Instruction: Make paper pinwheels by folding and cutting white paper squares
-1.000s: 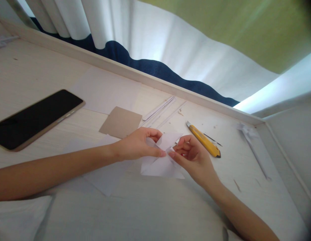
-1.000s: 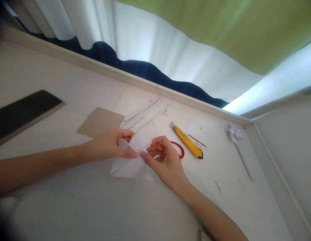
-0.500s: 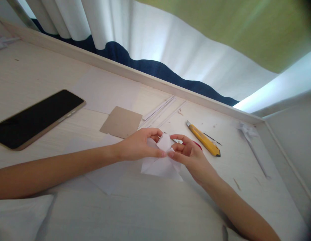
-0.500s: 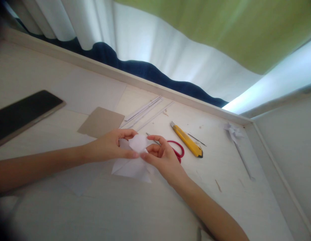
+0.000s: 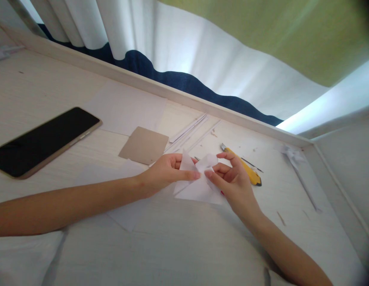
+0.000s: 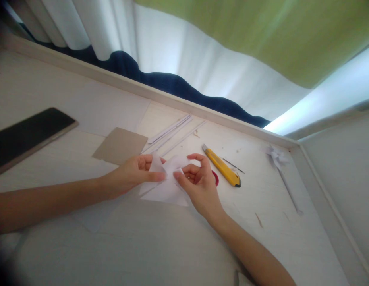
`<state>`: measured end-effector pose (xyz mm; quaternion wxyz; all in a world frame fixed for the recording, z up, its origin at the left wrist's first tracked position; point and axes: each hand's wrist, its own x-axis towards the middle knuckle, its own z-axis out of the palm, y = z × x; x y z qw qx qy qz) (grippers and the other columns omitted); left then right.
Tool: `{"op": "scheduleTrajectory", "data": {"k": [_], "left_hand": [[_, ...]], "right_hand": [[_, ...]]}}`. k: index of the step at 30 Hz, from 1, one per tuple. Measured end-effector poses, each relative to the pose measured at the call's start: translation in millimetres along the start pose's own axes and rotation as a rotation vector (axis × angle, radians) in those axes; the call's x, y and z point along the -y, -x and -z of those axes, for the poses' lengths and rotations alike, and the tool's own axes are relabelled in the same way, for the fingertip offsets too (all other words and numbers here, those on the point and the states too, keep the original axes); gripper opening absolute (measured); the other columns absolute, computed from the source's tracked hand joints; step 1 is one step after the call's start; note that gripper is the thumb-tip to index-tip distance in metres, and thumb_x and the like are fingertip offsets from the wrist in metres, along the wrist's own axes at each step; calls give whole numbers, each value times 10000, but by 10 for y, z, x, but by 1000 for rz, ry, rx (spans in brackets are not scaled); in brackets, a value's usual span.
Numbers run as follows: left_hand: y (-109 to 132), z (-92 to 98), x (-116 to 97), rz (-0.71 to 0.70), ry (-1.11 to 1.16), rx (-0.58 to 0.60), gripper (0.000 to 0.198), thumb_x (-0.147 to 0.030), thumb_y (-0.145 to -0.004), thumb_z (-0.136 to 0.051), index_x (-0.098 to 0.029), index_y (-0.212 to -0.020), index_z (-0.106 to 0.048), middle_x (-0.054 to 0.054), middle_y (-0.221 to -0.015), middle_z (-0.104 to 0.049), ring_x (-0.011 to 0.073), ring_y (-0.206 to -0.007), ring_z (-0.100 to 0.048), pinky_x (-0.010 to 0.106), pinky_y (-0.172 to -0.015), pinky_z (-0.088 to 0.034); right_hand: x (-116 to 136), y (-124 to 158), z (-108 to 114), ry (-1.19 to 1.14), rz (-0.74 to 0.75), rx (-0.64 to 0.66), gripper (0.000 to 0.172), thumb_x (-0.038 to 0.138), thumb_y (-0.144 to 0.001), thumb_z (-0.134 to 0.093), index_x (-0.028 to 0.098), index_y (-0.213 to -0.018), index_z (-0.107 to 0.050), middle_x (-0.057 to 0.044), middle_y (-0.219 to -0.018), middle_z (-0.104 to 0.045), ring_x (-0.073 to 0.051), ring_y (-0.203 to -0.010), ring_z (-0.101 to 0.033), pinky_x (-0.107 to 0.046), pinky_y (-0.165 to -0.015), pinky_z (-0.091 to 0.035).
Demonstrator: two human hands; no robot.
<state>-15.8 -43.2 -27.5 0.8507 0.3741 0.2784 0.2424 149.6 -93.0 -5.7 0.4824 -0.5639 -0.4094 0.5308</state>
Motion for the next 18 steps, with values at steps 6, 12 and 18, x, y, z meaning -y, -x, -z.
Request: {"op": "scheduleTrajectory", "data": {"k": [6,12,18], "left_hand": [[4,-36,28,5,102,-17,254,-151,-662,-684,-153,-894,-581,31,-818,-671,129,-720,-630,232,-687,-481],[25,-75,27,47,208,16,294,-151,-717,-634,-147,-1006,-583,55,-882,-673,136,-764,-632,243,-744,-468],[59,-81,79,22,102,-57,273,-185,-672,-675,-149,-938,-626,39,-804,-683,152,-735,-632,258,-709,-478]], "right_hand": [[23,22,-24,57,79,-14,401,163,-671,-652,253,-966,-396,81,-604,-557,-45,-428,-445,-137,-367,-311],[9,41,-31,72,154,-32,386,151,-688,-630,260,-977,-399,87,-591,-541,-55,-458,-463,-157,-424,-358],[-7,63,-45,77,148,-15,377,167,-693,-628,263,-966,-385,71,-634,-537,-81,-527,-499,-199,-481,-400]]}}
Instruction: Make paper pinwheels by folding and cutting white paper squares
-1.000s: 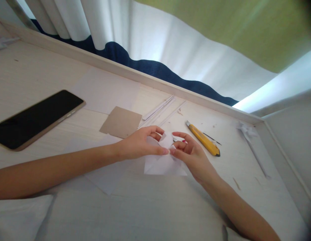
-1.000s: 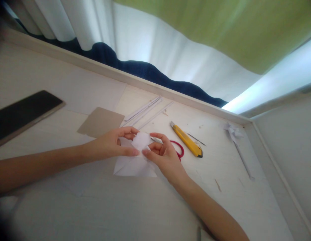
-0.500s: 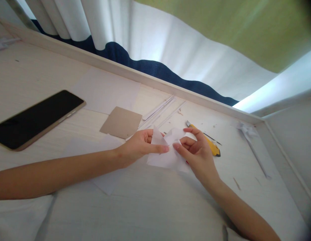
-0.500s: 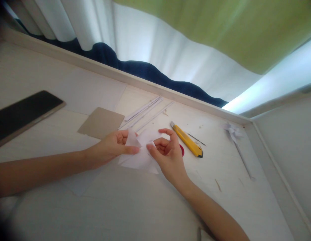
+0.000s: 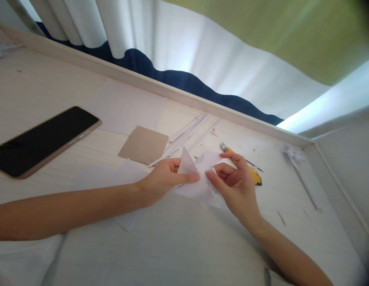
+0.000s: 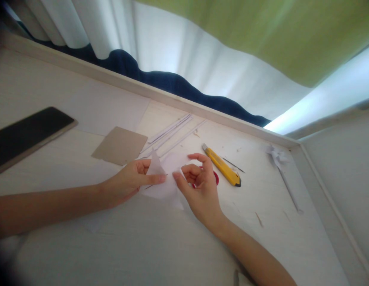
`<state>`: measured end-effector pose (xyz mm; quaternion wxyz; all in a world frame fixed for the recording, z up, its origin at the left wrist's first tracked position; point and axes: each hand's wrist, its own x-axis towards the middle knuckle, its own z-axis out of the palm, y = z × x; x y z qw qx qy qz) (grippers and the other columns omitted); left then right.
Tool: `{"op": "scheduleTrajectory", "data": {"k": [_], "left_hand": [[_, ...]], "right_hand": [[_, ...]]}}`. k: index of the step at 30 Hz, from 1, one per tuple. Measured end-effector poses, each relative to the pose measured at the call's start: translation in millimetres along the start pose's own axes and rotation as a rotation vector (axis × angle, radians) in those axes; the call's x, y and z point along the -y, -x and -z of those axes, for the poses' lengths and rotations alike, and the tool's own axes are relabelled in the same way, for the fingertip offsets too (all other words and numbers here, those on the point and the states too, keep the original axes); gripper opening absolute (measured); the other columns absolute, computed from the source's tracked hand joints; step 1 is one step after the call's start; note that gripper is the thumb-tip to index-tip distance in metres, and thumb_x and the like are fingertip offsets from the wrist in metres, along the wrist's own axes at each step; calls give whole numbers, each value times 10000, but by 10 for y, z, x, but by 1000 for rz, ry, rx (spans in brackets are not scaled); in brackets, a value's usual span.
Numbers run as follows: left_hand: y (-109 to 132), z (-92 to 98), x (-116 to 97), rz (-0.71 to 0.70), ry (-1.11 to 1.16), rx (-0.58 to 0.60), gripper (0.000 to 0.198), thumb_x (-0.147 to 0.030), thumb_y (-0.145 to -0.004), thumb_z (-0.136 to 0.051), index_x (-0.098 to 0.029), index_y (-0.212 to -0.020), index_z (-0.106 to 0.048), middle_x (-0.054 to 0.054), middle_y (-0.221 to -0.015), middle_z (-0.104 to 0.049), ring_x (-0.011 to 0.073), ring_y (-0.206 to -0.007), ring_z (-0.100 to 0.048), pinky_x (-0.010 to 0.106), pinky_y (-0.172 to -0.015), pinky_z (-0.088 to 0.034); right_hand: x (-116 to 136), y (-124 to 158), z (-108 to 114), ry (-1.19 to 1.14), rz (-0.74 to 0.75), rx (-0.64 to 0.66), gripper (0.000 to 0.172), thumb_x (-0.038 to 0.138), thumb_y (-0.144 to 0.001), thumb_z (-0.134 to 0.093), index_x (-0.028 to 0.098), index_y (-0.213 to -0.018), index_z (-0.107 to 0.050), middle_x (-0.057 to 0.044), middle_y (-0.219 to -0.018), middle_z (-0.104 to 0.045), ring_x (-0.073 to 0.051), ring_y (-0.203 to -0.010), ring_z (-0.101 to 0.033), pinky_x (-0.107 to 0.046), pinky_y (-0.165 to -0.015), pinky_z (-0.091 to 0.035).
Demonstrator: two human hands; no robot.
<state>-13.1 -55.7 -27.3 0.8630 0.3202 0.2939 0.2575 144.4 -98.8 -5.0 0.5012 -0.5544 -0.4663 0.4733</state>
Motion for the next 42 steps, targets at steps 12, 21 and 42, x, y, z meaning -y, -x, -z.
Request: {"op": "scheduleTrajectory", "data": {"k": [12,21,42], "left_hand": [[11,-18,-122,-62,-302,-114,244,-264,-636,-678,-156,-844,-609,31,-789,-665,199,-730,-627,288,-634,-495],[38,-4,-132,-99,-518,-10,174,-261,-705,-595,-164,-849,-601,31,-797,-660,189,-726,-616,261,-608,-479],[19,9,-205,-83,-420,-5,170,-276,-681,-620,-168,-808,-586,7,-721,-621,181,-712,-605,261,-616,-467]], "right_hand": [[27,-12,152,910,704,-228,477,210,-648,-691,250,-1070,-474,-47,-926,-431,-197,-826,-485,-366,-712,-460],[155,27,150,1200,1087,-128,282,115,-673,-675,264,-904,-609,-25,-900,-613,-192,-819,-548,-419,-809,-415],[90,42,161,1244,1178,-20,131,171,-686,-660,258,-777,-623,-1,-839,-631,-161,-766,-527,-410,-825,-410]]}}
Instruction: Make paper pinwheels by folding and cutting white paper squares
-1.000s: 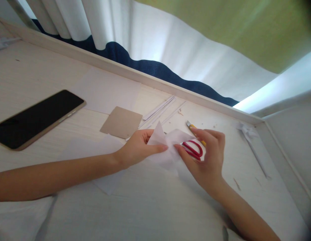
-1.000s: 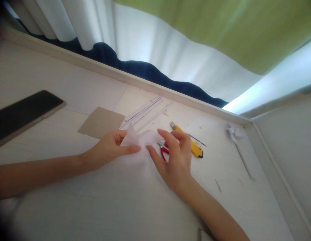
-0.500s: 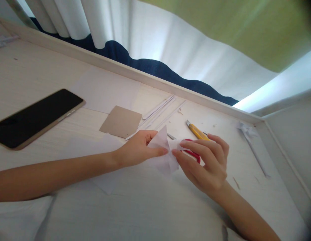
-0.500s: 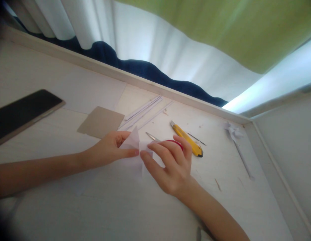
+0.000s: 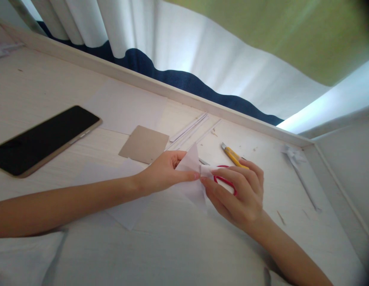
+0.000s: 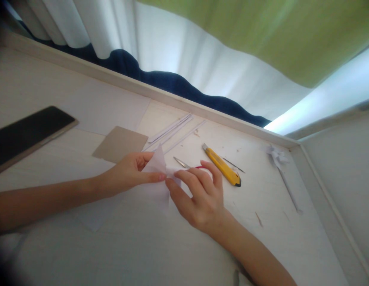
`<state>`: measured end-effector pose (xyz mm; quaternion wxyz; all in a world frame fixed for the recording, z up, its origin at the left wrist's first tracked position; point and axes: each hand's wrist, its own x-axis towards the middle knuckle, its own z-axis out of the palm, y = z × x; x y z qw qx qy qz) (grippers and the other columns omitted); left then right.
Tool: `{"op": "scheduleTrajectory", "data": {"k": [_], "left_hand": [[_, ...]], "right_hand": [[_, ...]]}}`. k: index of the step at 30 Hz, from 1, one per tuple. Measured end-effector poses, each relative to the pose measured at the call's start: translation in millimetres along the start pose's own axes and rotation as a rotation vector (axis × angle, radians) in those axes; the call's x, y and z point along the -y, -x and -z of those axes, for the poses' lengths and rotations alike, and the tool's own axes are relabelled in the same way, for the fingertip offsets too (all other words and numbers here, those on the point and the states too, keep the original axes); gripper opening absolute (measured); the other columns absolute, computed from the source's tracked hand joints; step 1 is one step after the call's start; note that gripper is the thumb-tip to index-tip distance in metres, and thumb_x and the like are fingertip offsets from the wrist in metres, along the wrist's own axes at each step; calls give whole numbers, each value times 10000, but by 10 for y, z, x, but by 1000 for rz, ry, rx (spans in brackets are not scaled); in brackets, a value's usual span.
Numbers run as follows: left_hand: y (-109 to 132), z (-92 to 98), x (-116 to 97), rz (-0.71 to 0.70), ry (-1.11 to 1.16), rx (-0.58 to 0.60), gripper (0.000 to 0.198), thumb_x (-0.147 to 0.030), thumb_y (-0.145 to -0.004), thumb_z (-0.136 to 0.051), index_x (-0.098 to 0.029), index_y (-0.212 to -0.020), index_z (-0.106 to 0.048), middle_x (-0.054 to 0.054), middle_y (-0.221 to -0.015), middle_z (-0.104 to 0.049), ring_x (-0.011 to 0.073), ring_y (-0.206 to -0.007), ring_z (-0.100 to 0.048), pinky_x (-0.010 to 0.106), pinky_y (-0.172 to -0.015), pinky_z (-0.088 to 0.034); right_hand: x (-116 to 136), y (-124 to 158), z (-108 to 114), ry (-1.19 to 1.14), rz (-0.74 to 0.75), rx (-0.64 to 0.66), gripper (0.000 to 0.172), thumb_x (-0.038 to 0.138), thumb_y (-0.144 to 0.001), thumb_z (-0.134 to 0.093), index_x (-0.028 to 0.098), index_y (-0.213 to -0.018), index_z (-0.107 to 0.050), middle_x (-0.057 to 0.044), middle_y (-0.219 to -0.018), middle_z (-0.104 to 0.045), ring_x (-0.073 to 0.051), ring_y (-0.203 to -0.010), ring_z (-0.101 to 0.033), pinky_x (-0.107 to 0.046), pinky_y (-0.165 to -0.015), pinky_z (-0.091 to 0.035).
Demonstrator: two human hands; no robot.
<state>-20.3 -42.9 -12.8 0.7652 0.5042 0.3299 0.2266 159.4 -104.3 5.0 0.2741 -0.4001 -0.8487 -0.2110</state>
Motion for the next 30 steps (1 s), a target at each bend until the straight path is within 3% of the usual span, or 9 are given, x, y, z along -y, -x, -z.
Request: {"op": "scheduleTrajectory", "data": {"k": [13,20,30], "left_hand": [[-21,15,13,25,113,47,229,-246,-655,-672,-156,-851,-595,20,-762,-647,154,-677,-611,248,-620,-470],[-20,21,-12,2,155,53,169,-214,-694,-649,-150,-841,-596,19,-762,-651,117,-650,-599,217,-601,-475],[-41,39,-5,-4,254,81,254,-154,-665,-670,-174,-914,-624,4,-739,-674,131,-660,-629,217,-607,-502]], "right_hand": [[11,-14,3,-76,-70,-6,194,148,-667,-666,229,-837,-621,-23,-849,-615,-171,-767,-520,-414,-822,-414],[14,-1,22,-137,-95,56,238,193,-687,-637,204,-924,-623,-64,-963,-586,-211,-870,-510,-463,-852,-395],[18,-8,43,-241,-185,129,287,217,-721,-601,185,-1006,-618,-117,-1126,-487,-268,-1030,-454,-472,-885,-360]]}}
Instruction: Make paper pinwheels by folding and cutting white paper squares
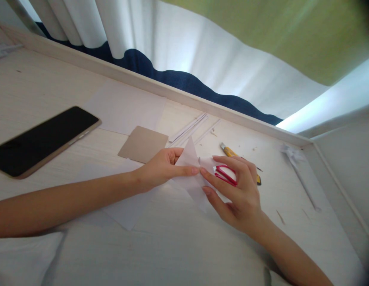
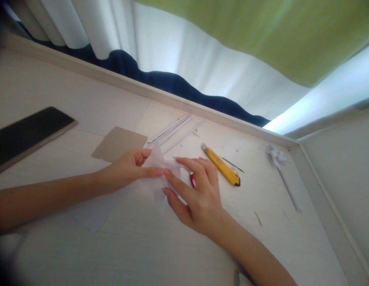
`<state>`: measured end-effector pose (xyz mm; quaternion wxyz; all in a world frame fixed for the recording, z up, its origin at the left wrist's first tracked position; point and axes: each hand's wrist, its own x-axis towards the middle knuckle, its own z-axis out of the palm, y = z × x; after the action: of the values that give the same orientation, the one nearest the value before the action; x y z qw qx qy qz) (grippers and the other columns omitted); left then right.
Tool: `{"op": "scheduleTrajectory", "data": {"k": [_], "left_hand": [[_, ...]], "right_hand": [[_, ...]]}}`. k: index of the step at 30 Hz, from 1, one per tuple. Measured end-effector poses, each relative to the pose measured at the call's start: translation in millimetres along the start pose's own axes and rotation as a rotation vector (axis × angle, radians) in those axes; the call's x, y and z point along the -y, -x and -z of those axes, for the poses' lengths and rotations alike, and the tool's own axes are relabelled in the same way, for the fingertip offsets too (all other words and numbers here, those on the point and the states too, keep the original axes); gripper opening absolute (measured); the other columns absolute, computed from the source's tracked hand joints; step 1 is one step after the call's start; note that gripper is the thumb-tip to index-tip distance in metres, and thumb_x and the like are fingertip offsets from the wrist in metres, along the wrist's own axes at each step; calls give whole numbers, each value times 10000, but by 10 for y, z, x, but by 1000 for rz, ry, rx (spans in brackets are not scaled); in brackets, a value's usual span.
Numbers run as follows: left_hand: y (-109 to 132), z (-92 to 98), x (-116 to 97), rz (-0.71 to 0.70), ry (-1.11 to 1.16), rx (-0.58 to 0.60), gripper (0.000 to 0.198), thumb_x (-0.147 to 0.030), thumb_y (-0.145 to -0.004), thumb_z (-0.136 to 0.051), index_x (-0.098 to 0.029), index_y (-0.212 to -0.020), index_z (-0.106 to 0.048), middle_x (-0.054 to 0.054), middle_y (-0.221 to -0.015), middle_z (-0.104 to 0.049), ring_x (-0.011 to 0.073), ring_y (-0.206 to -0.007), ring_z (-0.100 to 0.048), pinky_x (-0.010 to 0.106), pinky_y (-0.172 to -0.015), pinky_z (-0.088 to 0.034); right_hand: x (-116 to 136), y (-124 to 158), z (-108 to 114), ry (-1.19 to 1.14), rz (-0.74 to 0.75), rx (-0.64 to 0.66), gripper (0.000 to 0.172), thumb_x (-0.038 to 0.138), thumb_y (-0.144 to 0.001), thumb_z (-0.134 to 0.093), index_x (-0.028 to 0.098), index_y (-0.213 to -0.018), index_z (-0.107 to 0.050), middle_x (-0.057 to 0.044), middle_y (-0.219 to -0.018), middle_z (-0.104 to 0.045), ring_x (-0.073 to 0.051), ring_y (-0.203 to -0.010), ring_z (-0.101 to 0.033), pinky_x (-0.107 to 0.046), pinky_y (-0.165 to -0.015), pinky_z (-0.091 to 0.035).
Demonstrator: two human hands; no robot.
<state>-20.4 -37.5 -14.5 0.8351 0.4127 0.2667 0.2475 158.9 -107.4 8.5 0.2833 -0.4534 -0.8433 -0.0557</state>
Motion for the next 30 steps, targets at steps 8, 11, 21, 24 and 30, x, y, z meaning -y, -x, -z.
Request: {"op": "scheduleTrajectory", "data": {"k": [8,11,21,24,30], "left_hand": [[-19,25,1,11,8,-6,289,-179,-684,-663,-166,-966,-604,17,-770,-681,138,-673,-636,234,-618,-510],[-22,36,7,4,-10,-4,286,-185,-684,-666,-166,-961,-600,16,-777,-677,138,-691,-634,230,-626,-507],[-16,21,-37,43,-108,-48,256,-175,-673,-664,-156,-912,-573,5,-761,-658,146,-690,-631,241,-620,-496],[-13,21,-35,26,-185,-71,257,-193,-667,-660,-155,-901,-562,10,-782,-653,159,-704,-630,248,-619,-492],[-30,45,-24,60,-383,-36,312,-179,-663,-614,-175,-952,-495,29,-839,-646,178,-733,-630,250,-597,-481]], "right_hand": [[20,-8,19,-75,-127,77,311,230,-756,-559,198,-1062,-608,-122,-1219,-405,-269,-1101,-384,-459,-914,-318],[31,-12,33,-101,-151,102,318,245,-767,-545,190,-1074,-605,-128,-1245,-382,-267,-1118,-362,-454,-931,-299],[52,-11,30,-88,-187,163,317,288,-787,-514,191,-1074,-608,-125,-1263,-360,-269,-1130,-330,-459,-947,-276],[63,-16,20,-85,-204,186,306,287,-791,-514,202,-1068,-612,-118,-1263,-365,-267,-1139,-319,-451,-950,-279],[39,-40,23,-192,-291,149,189,250,-771,-559,252,-941,-642,-64,-1189,-445,-224,-1104,-392,-401,-941,-313]]}}
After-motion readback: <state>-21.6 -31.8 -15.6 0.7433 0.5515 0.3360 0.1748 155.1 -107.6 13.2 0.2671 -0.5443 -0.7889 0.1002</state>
